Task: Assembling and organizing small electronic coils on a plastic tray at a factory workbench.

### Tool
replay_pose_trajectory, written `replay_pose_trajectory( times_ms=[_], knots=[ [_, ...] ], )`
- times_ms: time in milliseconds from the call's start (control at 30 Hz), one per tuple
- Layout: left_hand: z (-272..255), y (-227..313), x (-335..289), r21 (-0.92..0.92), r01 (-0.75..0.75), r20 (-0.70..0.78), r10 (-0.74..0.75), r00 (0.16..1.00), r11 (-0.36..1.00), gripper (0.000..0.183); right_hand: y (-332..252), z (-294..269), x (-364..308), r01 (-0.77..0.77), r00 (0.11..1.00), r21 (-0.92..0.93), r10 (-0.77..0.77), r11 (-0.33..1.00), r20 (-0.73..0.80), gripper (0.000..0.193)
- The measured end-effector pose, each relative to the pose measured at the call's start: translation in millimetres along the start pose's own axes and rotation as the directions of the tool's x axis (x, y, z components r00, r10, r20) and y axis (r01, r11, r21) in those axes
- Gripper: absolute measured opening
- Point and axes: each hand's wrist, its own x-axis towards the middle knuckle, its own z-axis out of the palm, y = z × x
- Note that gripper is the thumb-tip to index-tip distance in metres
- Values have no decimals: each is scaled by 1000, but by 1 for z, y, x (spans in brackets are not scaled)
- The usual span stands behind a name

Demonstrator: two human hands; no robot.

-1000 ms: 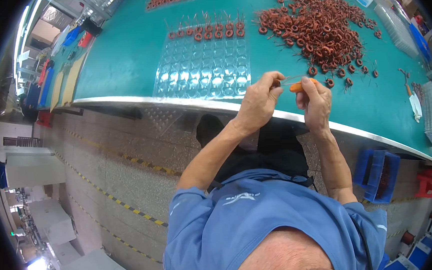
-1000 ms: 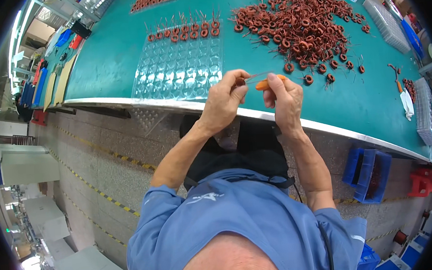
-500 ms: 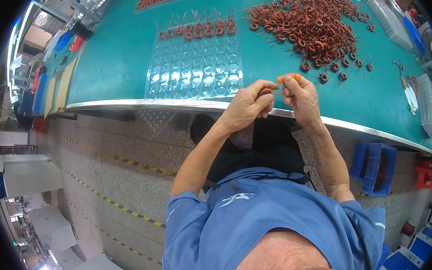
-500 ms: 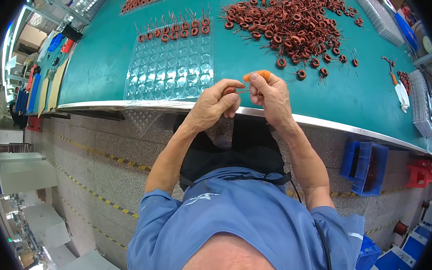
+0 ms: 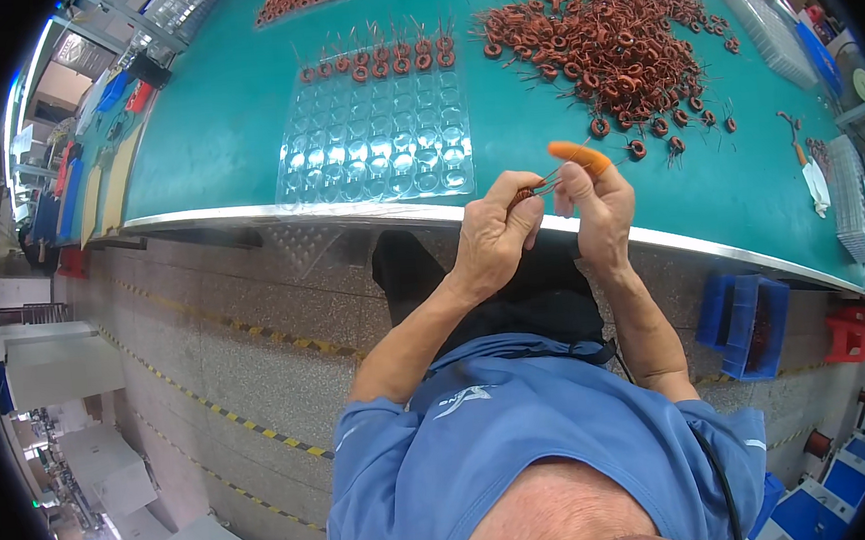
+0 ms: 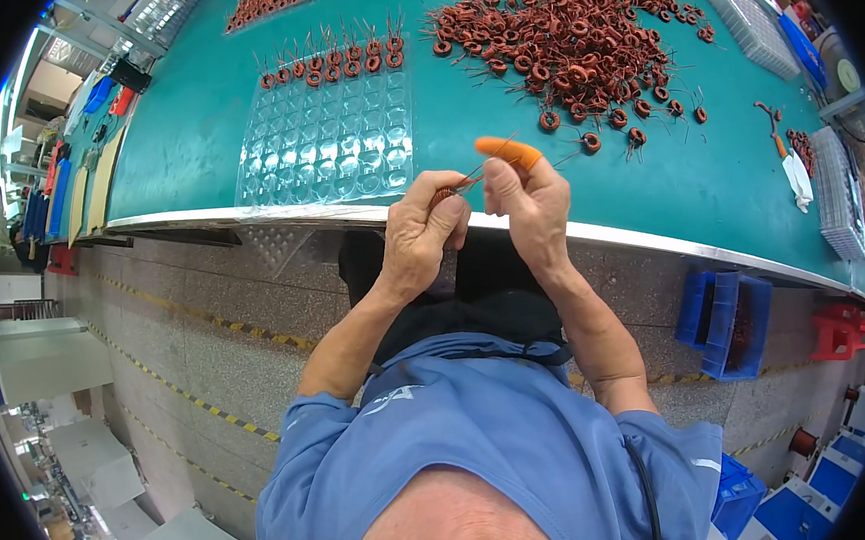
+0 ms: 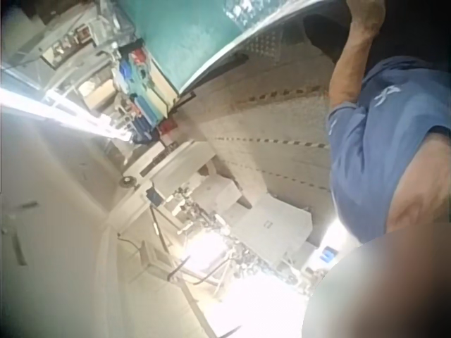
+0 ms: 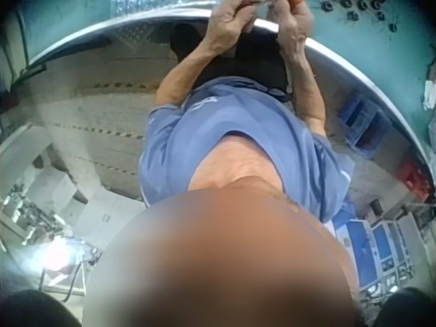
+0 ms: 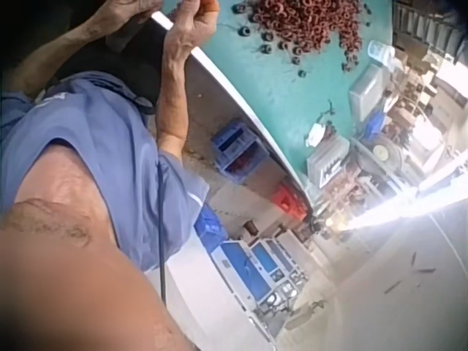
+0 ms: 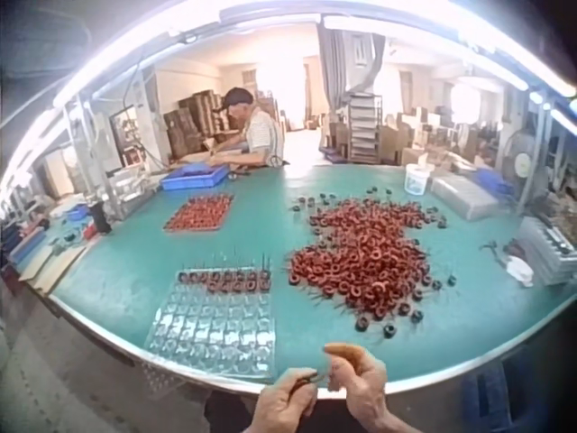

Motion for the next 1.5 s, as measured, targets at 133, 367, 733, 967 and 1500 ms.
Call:
replay_pose_trajectory(
  times_ms=[133,367,733,967,1500],
  knots=[
    [0,-4,-4,29,103,-17,-103,995,994,14,4,-7,-3,-31,999,0,31,1000,-8,22],
    [-2,-20,3,-4,161,-61,-161,985,987,15,9,-6,4,48,998,-180,-40,982,46,22],
    [-4,-24,13,312,-95,-63,120,991,945,19,10,-6,-4,-143,985,-78,150,987,86,27],
    [-28,-6,27,443,-317,298,196,934,838,20,-1,-10,7,-310,931,7,302,951,208,26],
    [-15,11,18,-290,98,315,-2,949,952,29,-14,-2,-11,-11,1000,72,11,997,-11,17]
  ],
)
